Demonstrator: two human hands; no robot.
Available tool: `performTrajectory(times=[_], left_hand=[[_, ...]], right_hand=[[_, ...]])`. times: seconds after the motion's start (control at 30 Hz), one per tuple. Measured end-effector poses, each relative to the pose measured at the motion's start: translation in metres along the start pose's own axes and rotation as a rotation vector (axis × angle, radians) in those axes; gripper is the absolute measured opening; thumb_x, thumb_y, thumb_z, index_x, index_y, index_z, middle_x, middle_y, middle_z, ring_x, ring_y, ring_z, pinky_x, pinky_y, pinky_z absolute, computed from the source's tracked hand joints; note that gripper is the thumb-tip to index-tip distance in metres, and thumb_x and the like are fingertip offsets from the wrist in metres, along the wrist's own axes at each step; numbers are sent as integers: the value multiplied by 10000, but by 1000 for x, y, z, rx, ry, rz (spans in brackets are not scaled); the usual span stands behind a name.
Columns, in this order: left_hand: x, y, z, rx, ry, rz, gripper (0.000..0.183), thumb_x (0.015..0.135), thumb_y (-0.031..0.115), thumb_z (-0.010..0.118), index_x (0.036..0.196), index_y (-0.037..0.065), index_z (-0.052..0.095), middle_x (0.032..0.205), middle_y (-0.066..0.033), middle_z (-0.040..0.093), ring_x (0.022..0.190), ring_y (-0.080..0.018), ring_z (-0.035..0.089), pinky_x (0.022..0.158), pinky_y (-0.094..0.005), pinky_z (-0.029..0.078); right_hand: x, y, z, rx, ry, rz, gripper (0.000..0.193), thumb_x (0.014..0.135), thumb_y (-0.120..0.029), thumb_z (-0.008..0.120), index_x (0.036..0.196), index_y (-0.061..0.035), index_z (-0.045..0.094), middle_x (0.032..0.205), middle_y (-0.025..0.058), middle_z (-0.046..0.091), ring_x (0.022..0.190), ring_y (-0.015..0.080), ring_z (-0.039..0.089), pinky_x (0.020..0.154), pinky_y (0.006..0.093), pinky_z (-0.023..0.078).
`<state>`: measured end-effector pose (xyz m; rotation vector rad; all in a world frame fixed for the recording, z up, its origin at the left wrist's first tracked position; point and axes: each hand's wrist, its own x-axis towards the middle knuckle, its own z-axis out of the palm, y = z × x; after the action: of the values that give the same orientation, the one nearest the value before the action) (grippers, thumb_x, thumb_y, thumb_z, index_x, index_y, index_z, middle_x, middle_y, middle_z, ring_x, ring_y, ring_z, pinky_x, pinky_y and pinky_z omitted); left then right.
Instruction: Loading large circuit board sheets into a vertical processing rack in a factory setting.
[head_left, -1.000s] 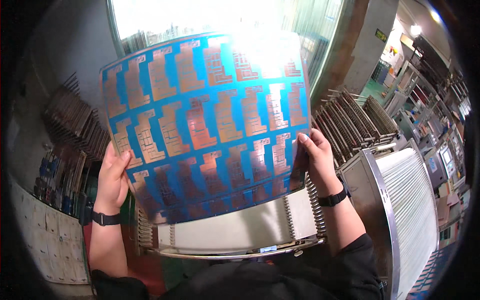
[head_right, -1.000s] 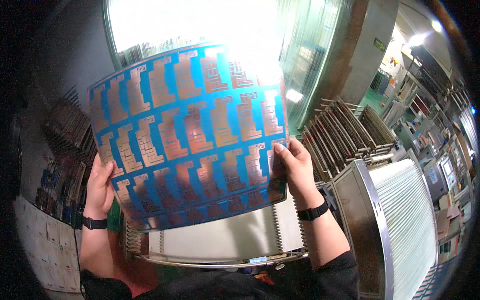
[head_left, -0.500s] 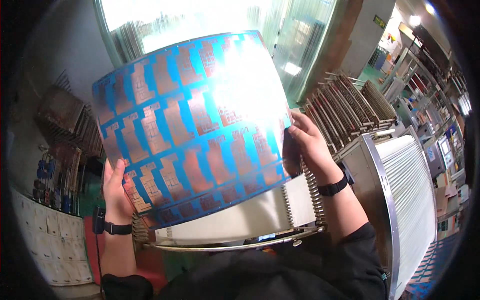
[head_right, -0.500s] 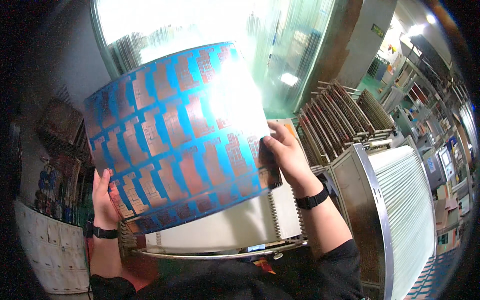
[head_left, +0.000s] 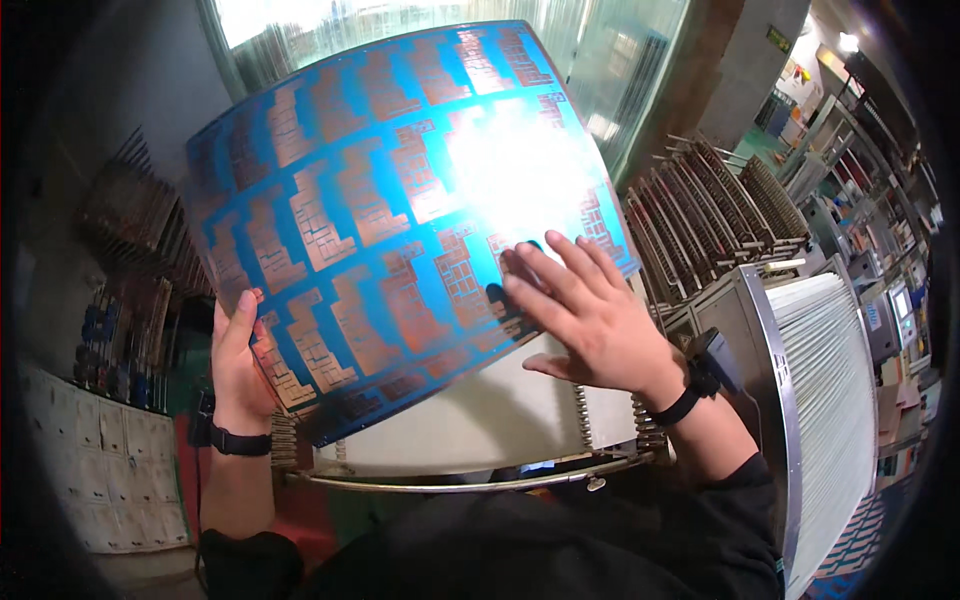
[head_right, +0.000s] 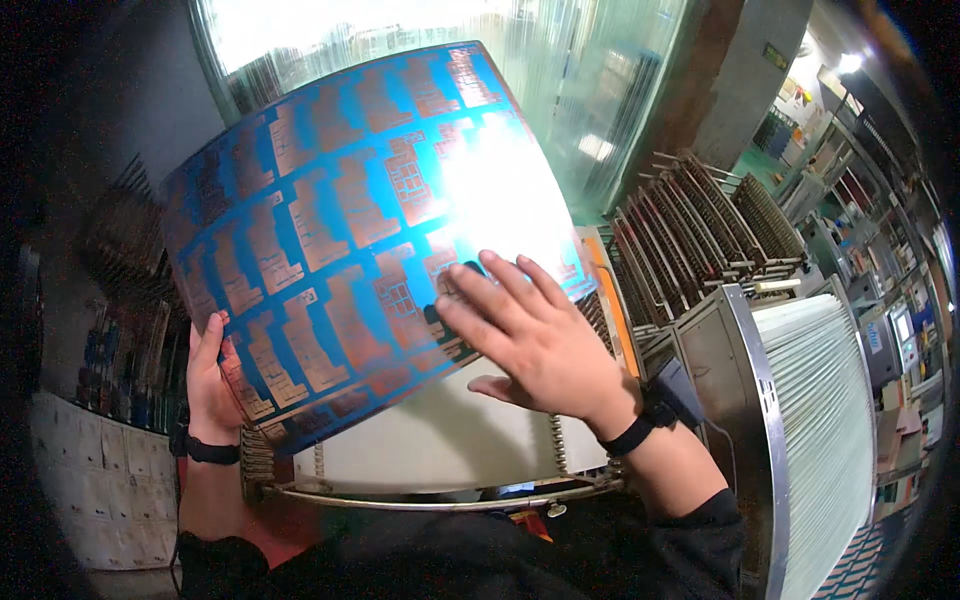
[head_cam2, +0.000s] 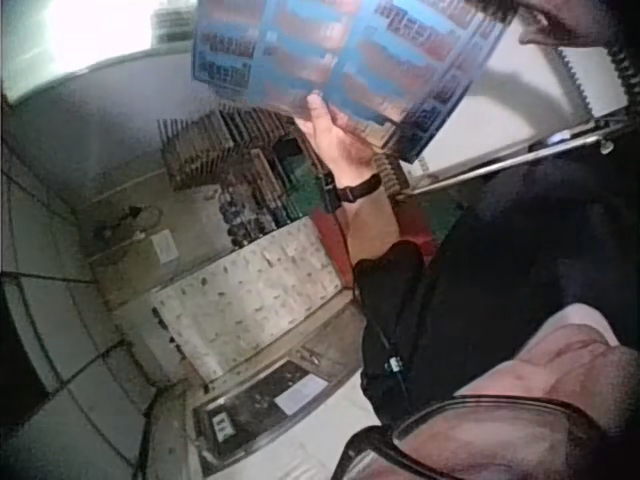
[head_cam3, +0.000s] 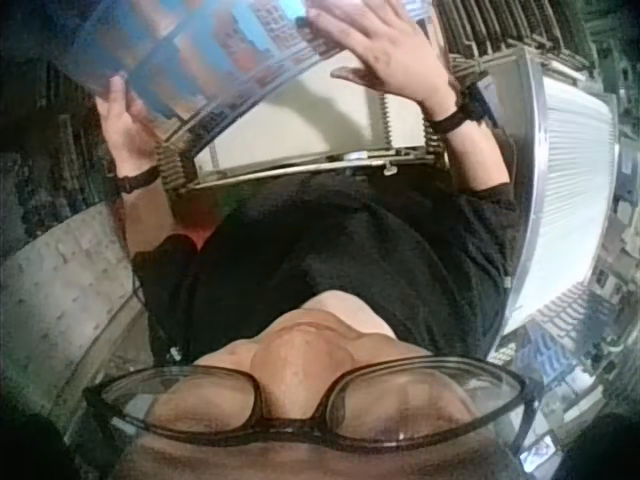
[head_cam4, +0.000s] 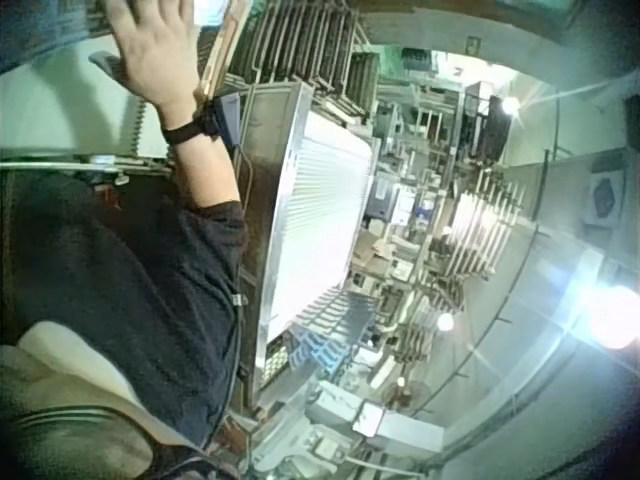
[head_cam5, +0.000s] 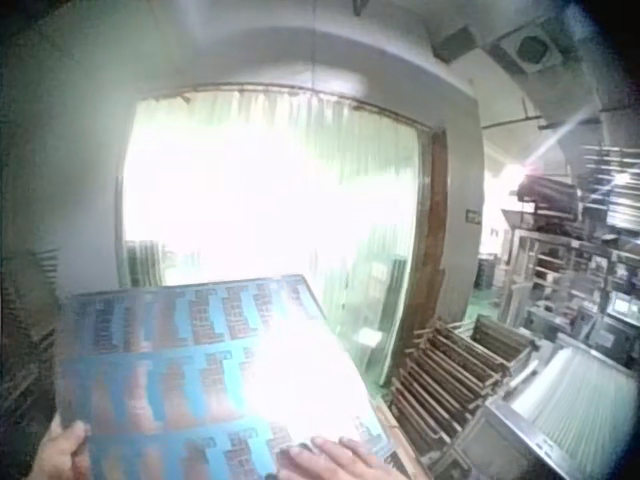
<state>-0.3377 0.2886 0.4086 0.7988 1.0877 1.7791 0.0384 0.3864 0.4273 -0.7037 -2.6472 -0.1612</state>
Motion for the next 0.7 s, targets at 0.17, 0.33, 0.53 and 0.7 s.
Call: performTrajectory(times=[0.17,0.33,0.53,0.7], left_hand=[[-7,7,18,-19,-77,-92,352,1065,180,476,1390,53,433,1257,-104,603,1153,-217,626,966,-418,562],[-4,-1,4,-120,-63,-172,375,1090,334,439,1366,81,465,1237,-95,622,1065,-228,657,901,-405,572],[-14,15,42,-334,-120,-237,548,1104,459,273,1449,53,404,1327,-153,594,1135,-287,644,979,-471,552],[-3,10,36,-302,-102,-187,500,1109,411,290,1419,50,441,1303,-144,613,1115,-265,656,943,-429,566]], right_hand=[[13,5,17,-217,165,-96,498,895,-165,592,1391,-144,556,1480,122,518,1351,314,509,1122,470,394],[18,9,13,-244,302,-175,367,882,-137,595,1245,-94,628,1321,110,646,1186,292,633,993,423,508],[10,11,18,-243,247,-179,401,837,-165,674,1229,-94,629,1242,101,664,1087,289,652,901,406,544],[0,33,11,-320,217,1,469,807,-99,689,1272,-100,628,1260,103,631,1103,294,627,891,406,535]])
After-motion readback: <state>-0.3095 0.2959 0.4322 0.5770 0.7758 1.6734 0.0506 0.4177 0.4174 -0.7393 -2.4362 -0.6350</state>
